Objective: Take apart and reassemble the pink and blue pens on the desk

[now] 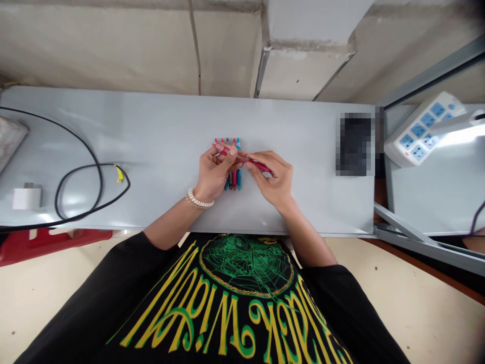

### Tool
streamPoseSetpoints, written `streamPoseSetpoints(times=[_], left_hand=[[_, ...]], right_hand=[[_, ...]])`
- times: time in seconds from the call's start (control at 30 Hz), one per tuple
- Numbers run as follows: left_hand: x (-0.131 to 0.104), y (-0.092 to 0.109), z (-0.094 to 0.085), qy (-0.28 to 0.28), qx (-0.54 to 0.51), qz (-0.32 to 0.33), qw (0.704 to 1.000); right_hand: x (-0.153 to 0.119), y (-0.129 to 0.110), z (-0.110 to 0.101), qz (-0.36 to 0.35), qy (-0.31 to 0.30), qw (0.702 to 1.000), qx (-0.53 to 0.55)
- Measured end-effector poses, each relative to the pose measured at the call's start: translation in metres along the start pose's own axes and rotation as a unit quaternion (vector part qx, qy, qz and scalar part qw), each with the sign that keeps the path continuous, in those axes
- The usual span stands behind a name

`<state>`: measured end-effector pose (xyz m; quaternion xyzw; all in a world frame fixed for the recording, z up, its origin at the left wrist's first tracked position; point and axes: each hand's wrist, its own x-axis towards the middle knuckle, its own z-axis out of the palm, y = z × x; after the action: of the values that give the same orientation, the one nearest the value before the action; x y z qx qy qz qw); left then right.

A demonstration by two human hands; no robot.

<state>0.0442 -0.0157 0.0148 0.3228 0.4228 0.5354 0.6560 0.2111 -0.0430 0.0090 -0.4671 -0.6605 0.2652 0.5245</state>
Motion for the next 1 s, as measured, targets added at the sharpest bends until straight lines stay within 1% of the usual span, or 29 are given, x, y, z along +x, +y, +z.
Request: streamPoseSetpoints(times=[0.13,0.2,0.3,0.37,0.43,0.53,0.63,0.73,0.8,0.9,0.93,1.0], left_hand=[[0.005,0.000,-0.005,0.030,0.011,0.005,0.999],[0.010,0.003,-0.010,0.044,-0.009,-0.006,0.999],[0.017,0.008,-0.015,0.053,-0.045,-0.032,0.997],[0.018,0.010,-0.015,0.048,-0.058,-0.044,0.996],[0.017,0.011,-0.014,0.036,-0.064,-0.049,0.996],[0.013,0.009,-0.011,0.023,-0.047,-0.046,0.998],[0.006,0.006,-0.007,0.023,-0.009,-0.021,0.999],[0.000,0.003,-0.002,0.006,0.027,0.005,1.000],[-0.003,0.002,0.000,-0.004,0.030,0.004,1.000],[-0.003,0.000,0.003,0.010,0.003,0.002,1.000],[-0.002,-0.001,0.003,0.016,-0.004,0.004,1.000],[0.000,-0.002,0.002,0.021,-0.013,0.012,1.000]], right_hand=[[-0.002,0.002,-0.004,-0.047,-0.009,0.997,-0.058],[-0.002,0.001,-0.010,-0.054,0.010,0.996,-0.066],[0.000,-0.005,-0.020,-0.032,0.054,0.997,-0.052],[0.001,-0.009,-0.023,-0.015,0.072,0.997,-0.028],[0.002,-0.012,-0.022,-0.013,0.069,0.997,-0.014],[0.001,-0.012,-0.016,-0.023,0.035,0.999,-0.033],[-0.001,-0.009,-0.010,-0.030,0.014,0.998,-0.060],[-0.003,-0.006,-0.006,-0.051,0.022,0.996,-0.074],[-0.004,-0.006,-0.005,-0.052,0.026,0.997,-0.057],[-0.005,-0.008,-0.003,-0.045,0.027,0.998,-0.028],[-0.004,-0.009,-0.003,-0.056,0.031,0.997,-0.031],[-0.004,-0.011,-0.002,-0.088,0.059,0.993,-0.051]])
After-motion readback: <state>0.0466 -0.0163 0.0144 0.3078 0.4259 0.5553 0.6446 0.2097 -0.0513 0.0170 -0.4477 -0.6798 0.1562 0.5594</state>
